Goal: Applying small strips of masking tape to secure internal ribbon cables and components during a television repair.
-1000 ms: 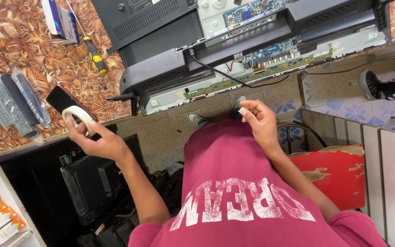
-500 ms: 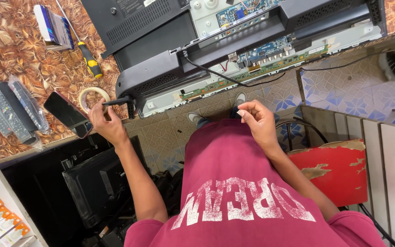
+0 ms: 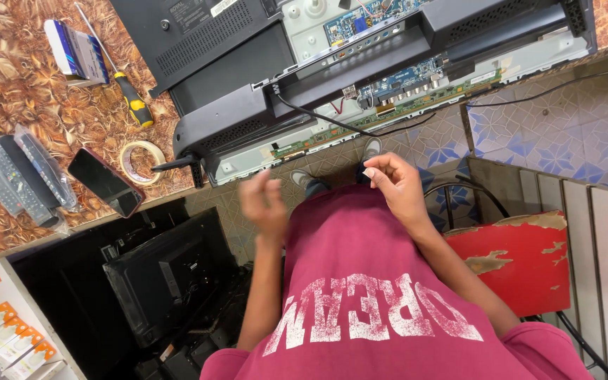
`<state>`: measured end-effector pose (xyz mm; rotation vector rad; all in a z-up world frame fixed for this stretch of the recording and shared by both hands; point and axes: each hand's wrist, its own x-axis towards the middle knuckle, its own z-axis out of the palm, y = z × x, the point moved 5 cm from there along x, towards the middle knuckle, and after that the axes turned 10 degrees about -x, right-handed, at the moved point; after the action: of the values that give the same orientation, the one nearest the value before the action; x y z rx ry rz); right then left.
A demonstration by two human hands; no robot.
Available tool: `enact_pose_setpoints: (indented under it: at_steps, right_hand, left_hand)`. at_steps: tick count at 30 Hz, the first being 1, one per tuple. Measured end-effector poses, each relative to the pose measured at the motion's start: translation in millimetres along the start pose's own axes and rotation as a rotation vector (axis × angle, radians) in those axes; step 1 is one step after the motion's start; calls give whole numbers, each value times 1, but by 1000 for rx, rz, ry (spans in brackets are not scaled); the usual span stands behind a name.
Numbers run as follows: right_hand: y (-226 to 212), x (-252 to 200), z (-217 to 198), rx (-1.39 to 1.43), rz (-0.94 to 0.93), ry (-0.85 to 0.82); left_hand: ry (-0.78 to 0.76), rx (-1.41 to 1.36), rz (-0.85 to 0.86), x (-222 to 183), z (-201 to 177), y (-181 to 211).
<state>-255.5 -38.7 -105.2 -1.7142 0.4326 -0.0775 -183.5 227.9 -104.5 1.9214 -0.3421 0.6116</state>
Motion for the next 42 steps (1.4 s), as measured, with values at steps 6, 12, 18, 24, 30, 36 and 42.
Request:
enact_pose_setpoints:
  at_steps: [6, 12, 18, 24, 30, 36, 42]
  right_hand:
    - [-4, 6, 1, -72, -19, -39]
    - [-4, 7, 0, -76, -28, -50]
    - [-2, 6, 1, -78, -16, -41]
    - [-5, 8, 5, -89, -16, -48]
    - [0, 9, 8, -84, -21, -60]
    - [0, 9, 8, -85, -30, -66]
    - [-1, 8, 6, -89, -30, -61]
  left_hand:
    - [-681, 15, -156, -15, 68, 33]
    - [-759, 37, -176, -19, 76, 24]
    - [-807, 52, -243, -23, 78, 16]
    - [-803, 93, -190, -17, 75, 21]
    - [-817, 111, -200, -19, 75, 18]
    - [-827, 87, -215, -19, 76, 17]
    - [-804, 29, -215, -15, 75, 19]
